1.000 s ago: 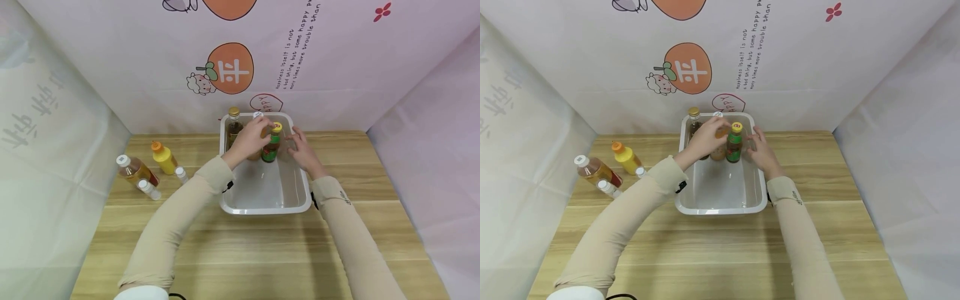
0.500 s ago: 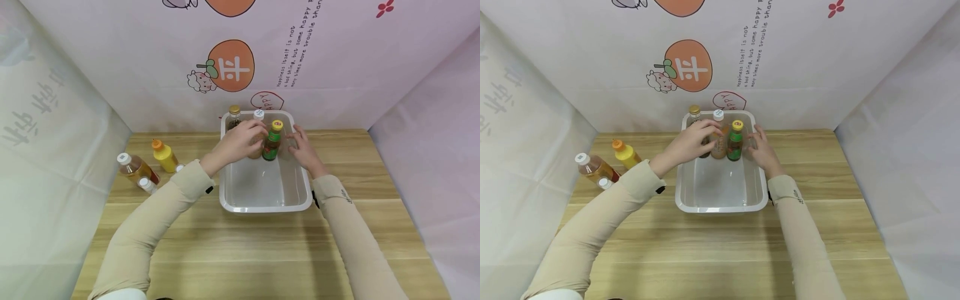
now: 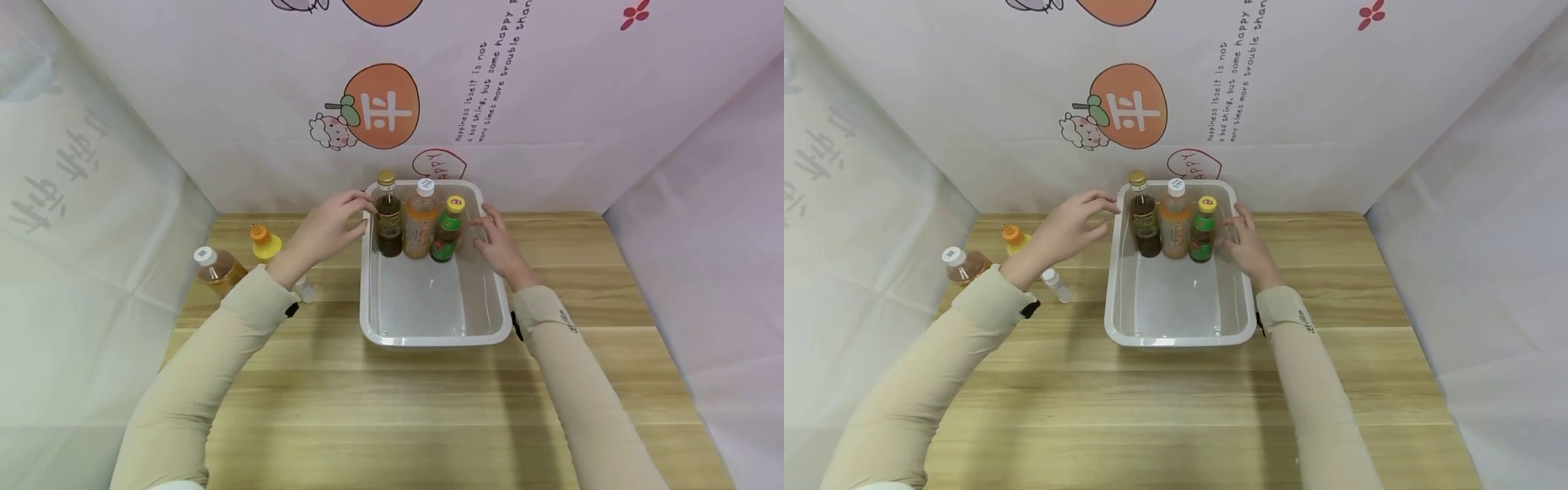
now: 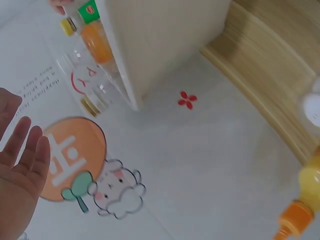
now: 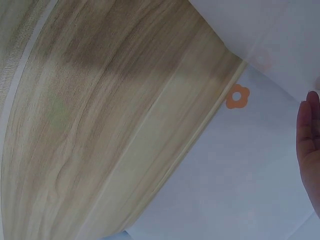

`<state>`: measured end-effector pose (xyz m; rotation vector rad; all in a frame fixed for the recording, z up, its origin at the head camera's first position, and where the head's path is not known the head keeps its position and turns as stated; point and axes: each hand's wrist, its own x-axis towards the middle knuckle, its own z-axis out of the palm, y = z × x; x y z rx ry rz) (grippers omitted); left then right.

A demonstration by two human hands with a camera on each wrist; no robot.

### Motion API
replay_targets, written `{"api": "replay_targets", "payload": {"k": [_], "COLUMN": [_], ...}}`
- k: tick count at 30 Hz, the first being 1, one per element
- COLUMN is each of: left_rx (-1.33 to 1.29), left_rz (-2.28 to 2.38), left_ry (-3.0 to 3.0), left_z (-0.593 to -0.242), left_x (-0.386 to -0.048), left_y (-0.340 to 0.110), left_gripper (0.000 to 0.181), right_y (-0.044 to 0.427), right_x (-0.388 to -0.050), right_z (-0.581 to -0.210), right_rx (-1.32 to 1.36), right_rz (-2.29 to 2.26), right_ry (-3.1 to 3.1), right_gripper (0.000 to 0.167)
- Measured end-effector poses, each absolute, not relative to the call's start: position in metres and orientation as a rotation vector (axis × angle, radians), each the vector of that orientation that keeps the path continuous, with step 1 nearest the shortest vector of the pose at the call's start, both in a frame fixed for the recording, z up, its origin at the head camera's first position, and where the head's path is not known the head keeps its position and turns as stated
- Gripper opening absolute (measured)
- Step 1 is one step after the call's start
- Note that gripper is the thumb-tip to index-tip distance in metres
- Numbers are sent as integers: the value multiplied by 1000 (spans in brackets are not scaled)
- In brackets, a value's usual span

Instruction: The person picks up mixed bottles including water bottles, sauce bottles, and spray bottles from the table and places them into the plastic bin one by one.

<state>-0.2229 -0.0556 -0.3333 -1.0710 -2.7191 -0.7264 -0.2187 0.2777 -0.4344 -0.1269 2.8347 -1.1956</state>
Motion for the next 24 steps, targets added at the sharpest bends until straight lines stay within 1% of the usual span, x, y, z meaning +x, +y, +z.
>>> {"api": "replay_targets", "payload": {"k": [6, 14, 21, 24], "left_rx": [-893, -666, -447, -400], "left_rz": [-736, -820, -908, -971], "left_ry": [-2817, -2824, -2835, -2791], "left_z": [-331, -334, -340, -343], "left_x": [-223, -221, -216, -215], "left_y": [-89, -136, -175, -188], "left_gripper": [41, 41, 46, 48], "right_y": [278, 276, 277, 276], "right_x": [-220, -218, -217, -217], "right_z": [-436, -435, -431, -431], "right_rx": [-131, -134, -136, -133], "right_rz": [-1223, -1269, -1275, -1274], "right_ry": [2839, 2828, 2809, 2803], "right_gripper": [39, 39, 38, 38]}}
